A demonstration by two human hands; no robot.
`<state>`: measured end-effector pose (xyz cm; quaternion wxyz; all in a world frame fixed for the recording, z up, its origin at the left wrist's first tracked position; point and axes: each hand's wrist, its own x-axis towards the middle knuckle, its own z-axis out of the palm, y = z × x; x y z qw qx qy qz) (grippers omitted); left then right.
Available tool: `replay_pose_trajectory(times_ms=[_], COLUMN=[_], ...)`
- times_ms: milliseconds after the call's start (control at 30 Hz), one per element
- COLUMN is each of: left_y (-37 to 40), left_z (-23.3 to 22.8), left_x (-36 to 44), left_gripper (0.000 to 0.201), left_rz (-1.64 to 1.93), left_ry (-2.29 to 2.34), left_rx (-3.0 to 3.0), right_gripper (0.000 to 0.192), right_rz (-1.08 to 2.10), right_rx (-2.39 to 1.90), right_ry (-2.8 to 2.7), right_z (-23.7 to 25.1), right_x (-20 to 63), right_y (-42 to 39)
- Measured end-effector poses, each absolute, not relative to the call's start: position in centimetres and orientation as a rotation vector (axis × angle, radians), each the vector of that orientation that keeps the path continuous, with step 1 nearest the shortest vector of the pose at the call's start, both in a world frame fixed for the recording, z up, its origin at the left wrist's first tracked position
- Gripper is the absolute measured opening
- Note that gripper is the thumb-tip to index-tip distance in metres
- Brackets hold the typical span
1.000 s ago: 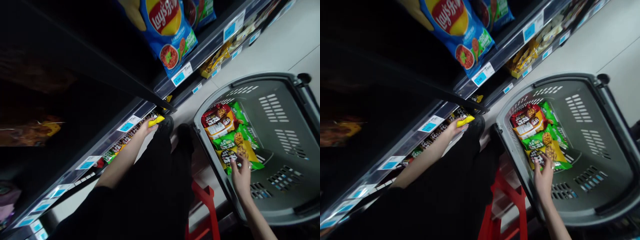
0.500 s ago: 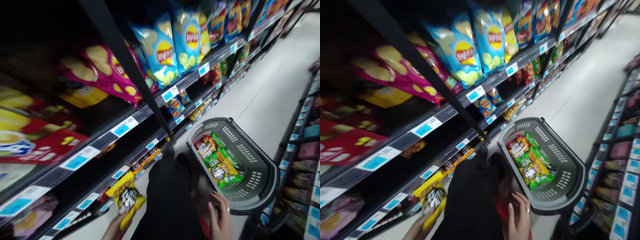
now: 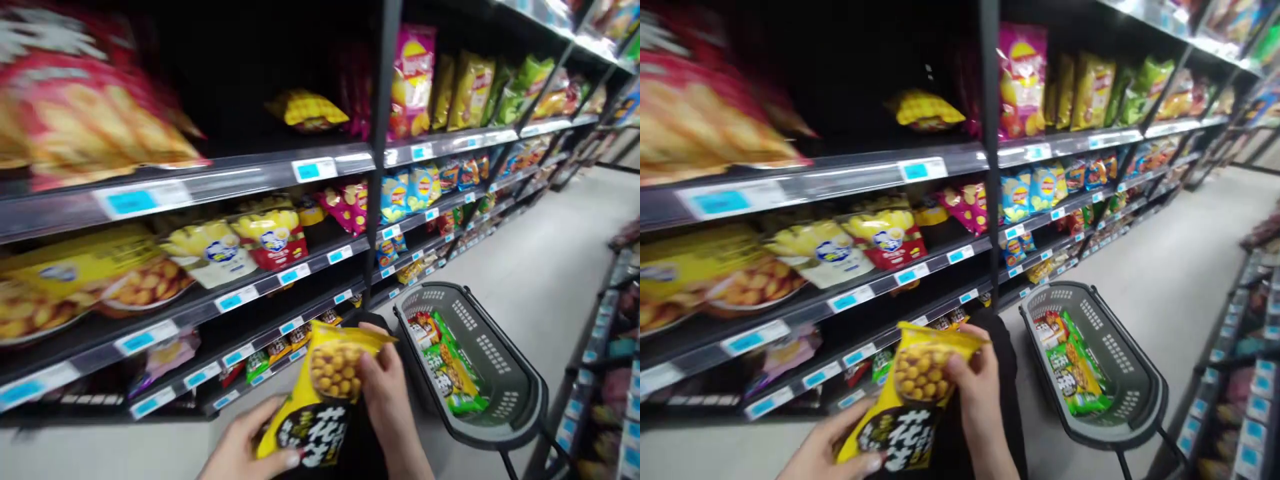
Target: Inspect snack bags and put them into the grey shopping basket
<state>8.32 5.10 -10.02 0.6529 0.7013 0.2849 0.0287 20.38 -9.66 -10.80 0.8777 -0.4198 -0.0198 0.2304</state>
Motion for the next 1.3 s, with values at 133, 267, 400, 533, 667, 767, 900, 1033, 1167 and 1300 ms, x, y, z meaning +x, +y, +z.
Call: replay_pose_trajectory(times_ms=[133,267,400,533,667,767,900,1033,1167,1300], left_y=[2.4,0.0,0.7,2.9,4.4,5.4,7.0,7.5,7.1,7.0], left_z=[-10.8,-13.3,-13.9,-13.4,-13.4,-13.7,-13.9,-14.5,-14.8,-15.1], left_x=[7.4,7.4,7.4,7.0,6.5,6.3,5.9,5.8,6.2,6.6], left_gripper=[0.050,0.046,0.036,0.029,0.031,0.028,0.022,0.022,0.027,0.028], left_rz=[0.498,0.527,0.668,0.723,0.688,0.674,0.602,0.528,0.471,0.392], left_ry=[0.703,0.688,0.695,0.707,0.712,0.774,0.919,0.985,0.985,1.028], left_rx=[1.259,0.978,1.062,1.179,1.381,1.671,2.074,2.233,2.270,2.325], right_gripper=[0.039,0.037,0.040,0.041,0.044,0.048,0.053,0.054,0.053,0.051], right_rz=[0.268,0.112,0.107,0.300,0.542,0.541,0.569,0.554,0.579,0.637], right_rx=[-0.834,-0.960,-1.138,-1.363,-1.566,-1.697,-1.718,-1.676,-1.594,-1.541], right_ry=[0.323,0.350,0.205,-0.049,-0.184,-0.254,-0.250,-0.226,-0.193,-0.143], right_z=[-10.3,-11.1,-13.4,-16.2,-17.8,-18.4,-19.7,-20.9,-21.2,-21.2], right_x=[18.9,16.6,15.8,16.9,17.9,17.8,17.0,16.7,16.8,17.0], right_y=[-10.2,-10.7,-12.4,-15.3,-16.3,-15.3,-13.6,-13.4,-13.7,-13.7])
